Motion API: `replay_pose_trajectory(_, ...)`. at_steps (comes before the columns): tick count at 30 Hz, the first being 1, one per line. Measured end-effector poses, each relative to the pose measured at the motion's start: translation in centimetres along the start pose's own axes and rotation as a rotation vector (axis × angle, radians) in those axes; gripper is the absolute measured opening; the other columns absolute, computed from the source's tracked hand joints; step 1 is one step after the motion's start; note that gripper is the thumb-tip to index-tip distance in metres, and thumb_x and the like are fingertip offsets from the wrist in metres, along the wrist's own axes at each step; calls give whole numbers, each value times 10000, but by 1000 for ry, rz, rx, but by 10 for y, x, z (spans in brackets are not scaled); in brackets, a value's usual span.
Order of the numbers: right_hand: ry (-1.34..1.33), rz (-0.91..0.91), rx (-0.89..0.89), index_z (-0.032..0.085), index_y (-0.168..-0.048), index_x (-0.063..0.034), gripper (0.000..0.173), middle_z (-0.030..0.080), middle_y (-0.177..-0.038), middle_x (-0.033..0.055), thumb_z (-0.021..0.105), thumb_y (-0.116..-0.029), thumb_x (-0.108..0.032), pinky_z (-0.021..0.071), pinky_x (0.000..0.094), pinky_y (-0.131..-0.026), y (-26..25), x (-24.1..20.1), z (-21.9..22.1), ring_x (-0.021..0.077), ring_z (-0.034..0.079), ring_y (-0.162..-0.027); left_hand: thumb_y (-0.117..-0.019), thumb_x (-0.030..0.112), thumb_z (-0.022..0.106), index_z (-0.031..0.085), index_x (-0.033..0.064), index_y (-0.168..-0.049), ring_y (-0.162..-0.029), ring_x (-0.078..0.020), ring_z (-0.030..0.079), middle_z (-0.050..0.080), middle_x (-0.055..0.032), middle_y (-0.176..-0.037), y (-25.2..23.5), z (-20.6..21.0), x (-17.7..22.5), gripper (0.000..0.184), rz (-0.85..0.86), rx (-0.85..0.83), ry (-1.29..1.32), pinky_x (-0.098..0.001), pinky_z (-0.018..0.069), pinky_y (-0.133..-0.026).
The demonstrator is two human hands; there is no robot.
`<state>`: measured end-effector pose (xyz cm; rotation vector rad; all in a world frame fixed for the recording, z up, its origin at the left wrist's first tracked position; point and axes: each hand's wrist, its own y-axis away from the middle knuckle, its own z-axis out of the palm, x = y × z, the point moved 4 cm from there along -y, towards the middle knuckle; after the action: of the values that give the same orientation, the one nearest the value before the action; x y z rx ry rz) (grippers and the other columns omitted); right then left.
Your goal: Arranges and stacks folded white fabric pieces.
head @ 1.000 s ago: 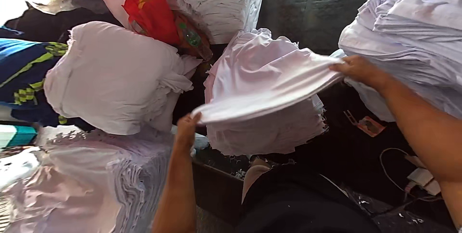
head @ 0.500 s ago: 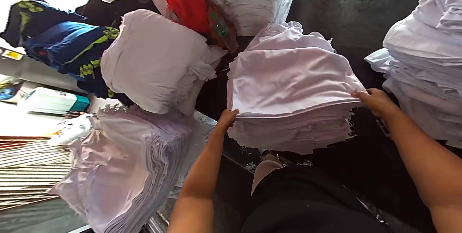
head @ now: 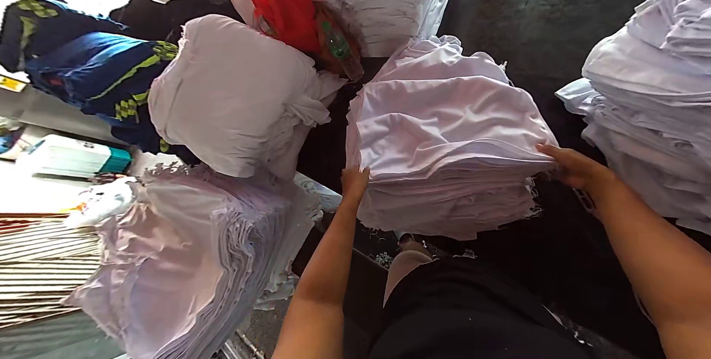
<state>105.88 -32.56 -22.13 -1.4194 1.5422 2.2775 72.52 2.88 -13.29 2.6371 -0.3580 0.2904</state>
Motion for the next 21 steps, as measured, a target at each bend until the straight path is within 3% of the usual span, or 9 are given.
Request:
replay_pose_trajectory(2,-21,12,-13,486,-1359,-86,435,607,-1091,62,419,-1093,-424,538,321,-794,2,-4,3,129,620,-920,-1065,330,538,547,-76,-1402,-1407,-478,411,457,-348,-1471,3,2,-3,527,-36,-27,4,-577,331,-1159)
replay_pose_trajectory(6,17,-34,2,496,-1332,-33,400,620,-1043,76,462,-1095,-354,549,308,-762,5,-13,-2,120,631,-865,-1078,307,509,589,-101,-1315,-1358,-421,501,558,-319,-1382,9,-1,2,478,-35,-39,-75,-553,363,-1140)
replay_pose_trajectory(9,79,-133,56,551,-1280,-12,365,639,-972,74,539,-1069,-310,536,288,-699,14,-26,-11,99,619,-774,-1077,276,521,566,-125,-1324,-1319,-417,535,559,-338,-1362,11,-11,3,473,-42,-19,73,-533,401,-1117)
replay_pose_trajectory(11,105,-177,65,568,-1266,-3,358,651,-976,89,559,-1059,-294,540,301,-695,16,-34,-15,106,619,-766,-1076,267,537,538,-83,-1354,-1129,-317,639,599,-276,-1293,10,-15,-7,447,-108,-66,356,-439,531,-970)
replay_pose_trajectory(13,173,-200,52,566,-1268,23,387,645,-1020,128,554,-1063,-305,532,338,-718,16,-52,-15,140,608,-795,-1079,282,522,514,-16,-1349,-878,-192,614,620,-170,-1132,10,-19,-10,402,-169,-187,547,-340,530,-773)
replay_pose_trajectory(15,293,-264,43,556,-1284,32,418,616,-1040,161,516,-1081,-332,499,369,-712,24,-81,-5,173,565,-796,-1075,299,520,538,3,-1306,-781,-142,584,620,-111,-1023,11,-34,0,375,-117,-224,567,-312,513,-706)
replay_pose_trajectory(18,253,-543,92,555,-1307,37,440,629,-1084,189,516,-1077,-337,527,437,-813,43,-138,4,212,612,-876,-1077,302,517,528,-23,-1365,-984,-202,639,643,-167,-1175,5,-87,32,434,113,-46,672,-401,545,-898)
replay_pose_trajectory(21,-104,-780,150,556,-1262,-29,356,641,-1025,33,496,-1083,-331,573,308,-842,61,-165,11,75,655,-895,-1091,300,480,535,10,-1328,-1017,-140,661,660,-85,-1154,4,-145,51,379,400,190,948,-358,563,-927)
